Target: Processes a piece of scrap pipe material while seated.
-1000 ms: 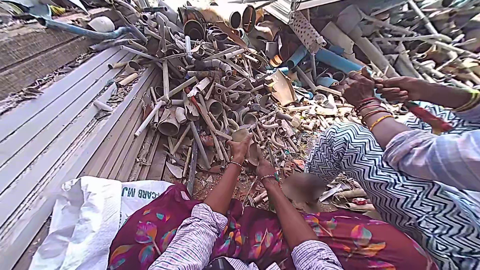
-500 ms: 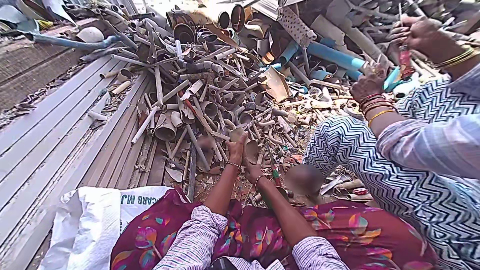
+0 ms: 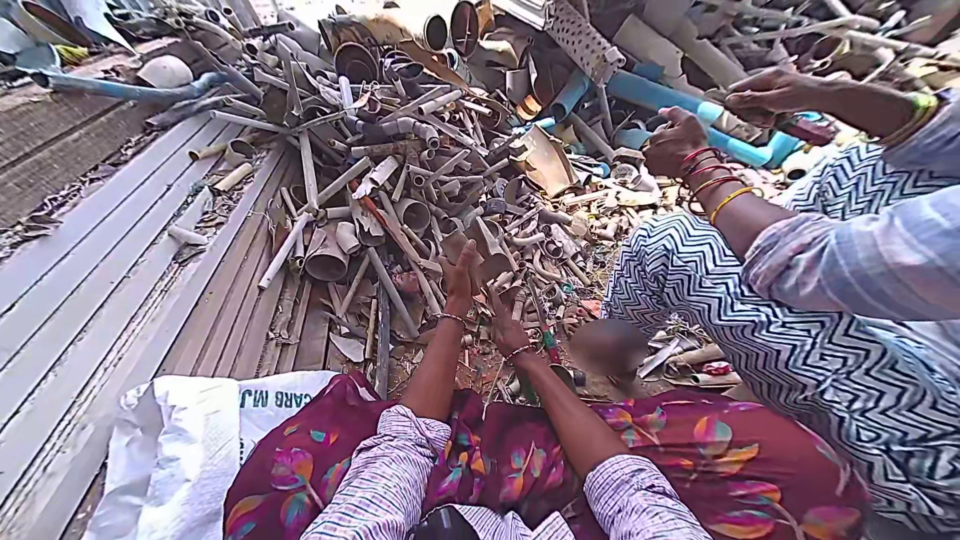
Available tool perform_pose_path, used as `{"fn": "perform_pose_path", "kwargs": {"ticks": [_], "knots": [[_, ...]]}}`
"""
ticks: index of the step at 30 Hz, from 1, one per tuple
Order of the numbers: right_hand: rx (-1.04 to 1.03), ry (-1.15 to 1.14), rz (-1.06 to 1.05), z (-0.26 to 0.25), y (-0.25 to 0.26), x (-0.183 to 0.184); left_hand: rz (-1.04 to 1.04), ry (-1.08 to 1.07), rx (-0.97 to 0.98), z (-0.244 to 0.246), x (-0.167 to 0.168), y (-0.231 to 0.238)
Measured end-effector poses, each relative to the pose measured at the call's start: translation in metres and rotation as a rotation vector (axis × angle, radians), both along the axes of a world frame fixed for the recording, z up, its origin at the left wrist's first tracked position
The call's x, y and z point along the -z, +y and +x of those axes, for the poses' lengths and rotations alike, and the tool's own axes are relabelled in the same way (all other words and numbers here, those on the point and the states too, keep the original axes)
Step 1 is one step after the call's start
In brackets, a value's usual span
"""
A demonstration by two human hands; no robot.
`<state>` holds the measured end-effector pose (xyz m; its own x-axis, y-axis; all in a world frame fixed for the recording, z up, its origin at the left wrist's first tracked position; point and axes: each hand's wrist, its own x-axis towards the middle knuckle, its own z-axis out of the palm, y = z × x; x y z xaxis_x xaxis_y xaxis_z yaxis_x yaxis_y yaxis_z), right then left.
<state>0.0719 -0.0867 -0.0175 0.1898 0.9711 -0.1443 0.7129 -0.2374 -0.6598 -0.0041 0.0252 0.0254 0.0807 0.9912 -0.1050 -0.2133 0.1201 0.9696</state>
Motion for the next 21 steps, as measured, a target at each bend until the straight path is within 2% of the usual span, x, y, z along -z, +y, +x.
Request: {"fn": "perform_pose_path", "kwargs": {"ticks": [1,2,4,5,6,7,8,9,10,12,14,16,21], "knots": [[-0.028,-0.034,-0.043,0.004,0.000,-0.002,0.013,-0.006,0.020,0.000,-0.004,0.001],[-0.002,-0.051,0.037,0.004,-0.002,-0.003,0.029,-0.015,0.035,-0.001,-0.007,0.002],[0.117,-0.064,0.437,-0.001,-0.001,0.004,0.067,-0.062,0.056,-0.002,-0.008,0.004],[0.129,-0.083,0.535,-0.002,0.003,0.007,0.090,-0.091,0.071,-0.002,-0.005,0.007],[0.089,-0.110,0.418,-0.002,0.005,0.003,0.096,-0.099,0.093,-0.003,-0.002,0.008],[0.017,-0.137,0.130,0.001,0.006,-0.006,0.091,-0.087,0.110,-0.004,0.001,0.005],[-0.020,-0.146,-0.045,0.004,0.006,-0.013,0.087,-0.053,0.114,-0.004,0.002,0.001],[-0.005,-0.139,-0.039,0.004,0.005,-0.015,0.080,-0.018,0.120,-0.005,0.000,0.000],[0.048,-0.127,0.099,0.002,0.000,-0.013,0.073,-0.013,0.121,-0.004,-0.003,0.001],[0.176,-0.087,0.533,-0.006,-0.007,-0.005,0.014,-0.053,0.113,-0.005,-0.004,-0.001],[0.261,-0.047,0.784,-0.008,-0.003,-0.009,-0.068,-0.147,0.106,-0.011,-0.005,0.001],[0.366,0.100,0.818,0.003,0.003,-0.017,-0.117,-0.209,0.124,-0.018,-0.008,0.007],[0.648,0.928,0.578,0.035,0.010,-0.028,-0.215,-0.276,0.441,-0.029,0.000,0.013]]}}
